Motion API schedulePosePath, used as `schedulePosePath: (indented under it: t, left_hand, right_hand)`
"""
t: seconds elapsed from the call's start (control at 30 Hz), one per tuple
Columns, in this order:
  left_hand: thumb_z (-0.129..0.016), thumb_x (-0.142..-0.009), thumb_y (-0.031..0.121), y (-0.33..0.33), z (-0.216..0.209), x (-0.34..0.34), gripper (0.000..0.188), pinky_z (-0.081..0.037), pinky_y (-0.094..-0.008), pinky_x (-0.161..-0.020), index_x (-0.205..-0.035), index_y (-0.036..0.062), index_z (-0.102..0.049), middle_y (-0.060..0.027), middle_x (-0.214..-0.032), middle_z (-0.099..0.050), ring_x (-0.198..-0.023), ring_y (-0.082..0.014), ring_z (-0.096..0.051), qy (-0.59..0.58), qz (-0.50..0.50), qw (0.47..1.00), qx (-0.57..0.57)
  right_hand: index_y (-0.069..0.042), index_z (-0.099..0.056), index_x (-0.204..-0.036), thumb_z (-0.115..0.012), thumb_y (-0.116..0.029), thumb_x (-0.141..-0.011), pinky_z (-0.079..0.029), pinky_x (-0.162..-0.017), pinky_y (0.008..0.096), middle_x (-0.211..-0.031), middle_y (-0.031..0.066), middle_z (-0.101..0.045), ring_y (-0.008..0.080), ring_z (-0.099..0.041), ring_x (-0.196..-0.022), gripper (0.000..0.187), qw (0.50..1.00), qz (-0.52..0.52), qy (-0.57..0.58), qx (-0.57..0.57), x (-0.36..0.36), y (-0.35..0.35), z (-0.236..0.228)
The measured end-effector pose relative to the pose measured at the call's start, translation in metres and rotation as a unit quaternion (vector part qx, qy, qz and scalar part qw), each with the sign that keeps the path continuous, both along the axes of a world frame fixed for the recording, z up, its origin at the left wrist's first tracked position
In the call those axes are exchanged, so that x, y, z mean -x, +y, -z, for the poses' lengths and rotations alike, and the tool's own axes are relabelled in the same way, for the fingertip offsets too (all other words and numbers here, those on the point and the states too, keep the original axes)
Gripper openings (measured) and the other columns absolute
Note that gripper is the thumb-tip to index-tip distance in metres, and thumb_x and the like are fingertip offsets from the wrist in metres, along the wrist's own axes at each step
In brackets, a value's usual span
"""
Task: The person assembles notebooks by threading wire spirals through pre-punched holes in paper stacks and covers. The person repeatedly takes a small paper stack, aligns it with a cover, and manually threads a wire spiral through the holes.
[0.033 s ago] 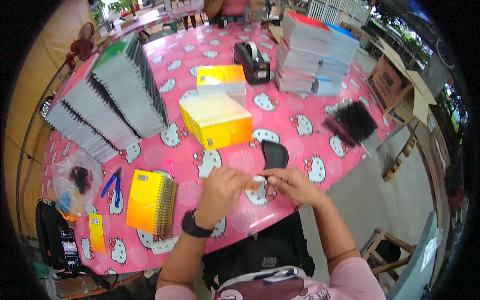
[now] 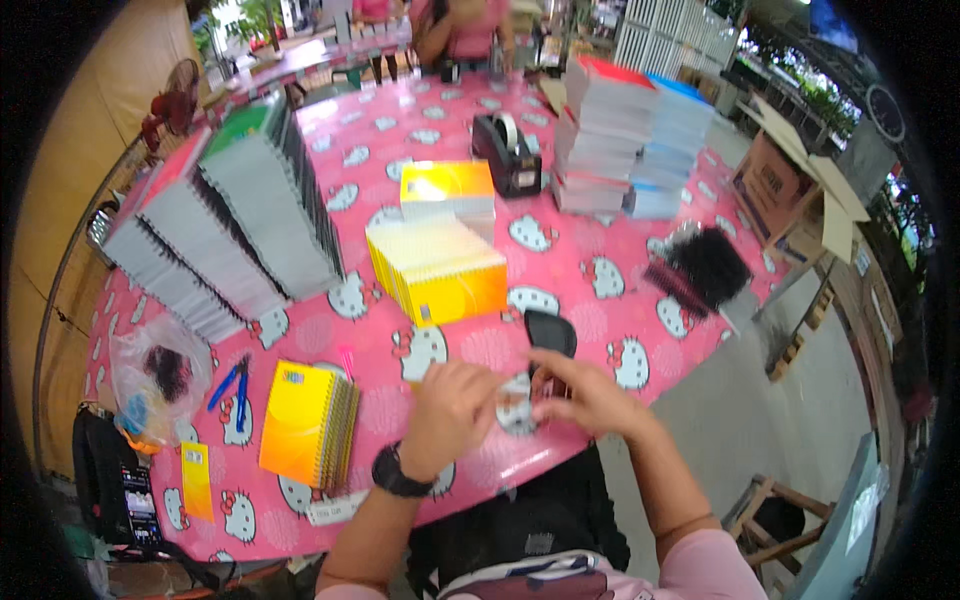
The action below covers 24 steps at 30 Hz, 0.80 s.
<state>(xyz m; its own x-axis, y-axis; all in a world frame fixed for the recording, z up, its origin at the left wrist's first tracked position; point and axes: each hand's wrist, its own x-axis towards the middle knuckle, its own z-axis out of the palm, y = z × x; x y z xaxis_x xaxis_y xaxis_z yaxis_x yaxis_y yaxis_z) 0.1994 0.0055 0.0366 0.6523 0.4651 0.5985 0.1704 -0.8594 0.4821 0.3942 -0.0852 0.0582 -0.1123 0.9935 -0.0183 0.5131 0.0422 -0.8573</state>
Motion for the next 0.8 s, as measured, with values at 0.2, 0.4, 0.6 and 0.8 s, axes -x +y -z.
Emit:
schedulePosePath:
  t: [0.2,0.4,0.6,0.8]
  left_hand:
    - [-0.071,-0.067,0.013,-0.012,0.006,-0.008,0.026,-0.039,-0.0363,-0.070,-0.091,0.0091,-0.062,-0.0057,-0.084,-0.058,-0.079,-0.0252,-0.054,-0.010,-0.006,1.000,-0.013]
    - [-0.070,-0.069,0.019,-0.013,0.006,-0.008,0.023,-0.038,-0.0364,-0.072,-0.089,0.0110,-0.062,-0.0048,-0.084,-0.056,-0.080,-0.0241,-0.052,0.024,0.018,0.999,-0.016]
    - [-0.068,-0.072,0.022,-0.013,-0.007,-0.003,0.021,-0.038,-0.0364,-0.074,-0.088,0.0105,-0.062,-0.0046,-0.089,-0.057,-0.084,-0.0241,-0.053,0.046,0.056,0.997,-0.001]
    - [-0.069,-0.073,0.023,-0.005,0.000,0.007,0.022,-0.039,-0.0358,-0.078,-0.088,0.0092,-0.062,-0.0051,-0.096,-0.059,-0.090,-0.0230,-0.055,0.136,0.098,0.986,0.025]
  right_hand:
    - [-0.009,-0.041,-0.130,-0.060,-0.003,-0.081,-0.046,-0.064,0.0319,-0.074,0.0107,-0.053,0.0228,-0.055,-0.067,0.053,0.999,-0.014,-0.002,0.046,0.006,0.001,-0.007]
    - [-0.006,-0.040,-0.131,-0.054,-0.016,-0.091,-0.047,-0.068,0.0294,-0.084,0.0067,-0.057,0.0150,-0.059,-0.079,0.044,0.996,-0.051,0.000,0.077,0.000,0.003,-0.001]
    - [-0.007,-0.052,-0.120,-0.063,-0.027,-0.083,-0.042,-0.089,0.0413,-0.114,0.0195,-0.054,0.0333,-0.053,-0.105,0.043,0.949,0.080,-0.184,-0.243,-0.044,0.032,0.020]
    - [-0.014,-0.052,-0.124,-0.080,-0.040,-0.061,-0.033,-0.100,0.0454,-0.134,0.0229,-0.037,0.0387,-0.039,-0.121,0.073,0.968,-0.018,-0.229,-0.101,-0.054,0.040,0.041]
